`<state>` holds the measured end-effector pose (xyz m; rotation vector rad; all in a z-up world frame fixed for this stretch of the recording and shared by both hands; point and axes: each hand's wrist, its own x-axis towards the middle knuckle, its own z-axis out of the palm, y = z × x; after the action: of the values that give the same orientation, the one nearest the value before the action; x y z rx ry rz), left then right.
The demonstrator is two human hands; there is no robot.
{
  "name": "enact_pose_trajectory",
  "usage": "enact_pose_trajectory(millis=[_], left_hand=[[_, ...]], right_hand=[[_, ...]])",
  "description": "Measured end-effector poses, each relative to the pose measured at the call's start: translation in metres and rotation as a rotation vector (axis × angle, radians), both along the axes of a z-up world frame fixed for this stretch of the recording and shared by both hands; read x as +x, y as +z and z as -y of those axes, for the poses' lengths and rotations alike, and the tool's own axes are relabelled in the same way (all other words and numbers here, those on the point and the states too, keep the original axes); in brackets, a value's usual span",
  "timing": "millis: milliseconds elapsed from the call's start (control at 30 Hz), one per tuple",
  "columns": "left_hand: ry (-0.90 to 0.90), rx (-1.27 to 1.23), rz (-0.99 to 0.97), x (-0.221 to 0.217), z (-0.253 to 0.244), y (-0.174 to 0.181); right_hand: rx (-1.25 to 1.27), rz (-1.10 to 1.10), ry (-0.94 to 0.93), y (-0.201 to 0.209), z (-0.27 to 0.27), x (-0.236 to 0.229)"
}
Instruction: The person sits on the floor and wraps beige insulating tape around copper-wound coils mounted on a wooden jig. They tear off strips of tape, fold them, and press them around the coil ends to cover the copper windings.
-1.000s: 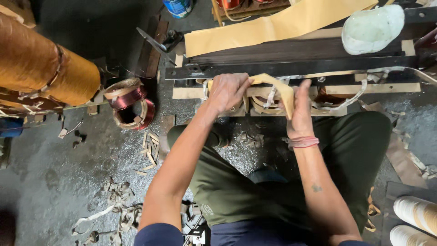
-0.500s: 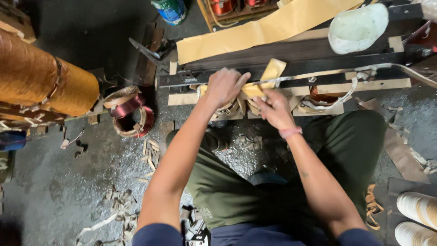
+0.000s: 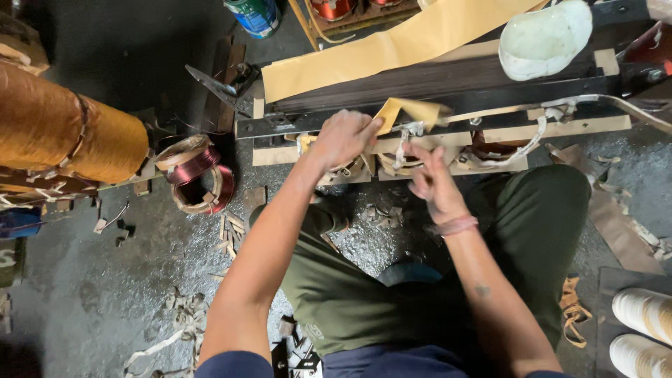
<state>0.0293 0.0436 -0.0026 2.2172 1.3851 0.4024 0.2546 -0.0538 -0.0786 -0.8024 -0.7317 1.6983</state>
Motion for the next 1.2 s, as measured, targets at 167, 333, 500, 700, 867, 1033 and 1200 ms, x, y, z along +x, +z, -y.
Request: enact_pose_trajectory(millis=[167,333,500,700,867,1033,1200], left_hand=[[0.016,-0.581,0.021,0.007,-0.039,-0.002],[0.016,-0.514,-0.095,0.012,-0.030,0.002],[-0.306,0.465,0.056,-0.004,0.015,0.006],[-0.252,0.507,0.002,0.007,0.025,0.003],[0.011,0.067,-0.004,0.017,0.011,0.002],[0.099,-0.424,0.023,0.023,-0.019,0.015],[0.120,0.364,0.273,0.024,0.017,0.015]], right_hand=[[-0.008,-0.396,-0.044,-0.003,-0.023,-0.039],[0.228,0.373,-0.073,0.020,-0.033,-0.041],[0.134,0.625,0.012,0.044,-0.017,-0.014],[-0.049,0.387,-0.022,0.059,-0.006,0.015],[0.222,0.585,-0.251,0.053,0.017,0.018],[0.772,1.132,-0.113,0.058,-0.021,-0.003],[0.516,1.479,0.071,0.070,-0.054,-0.014]])
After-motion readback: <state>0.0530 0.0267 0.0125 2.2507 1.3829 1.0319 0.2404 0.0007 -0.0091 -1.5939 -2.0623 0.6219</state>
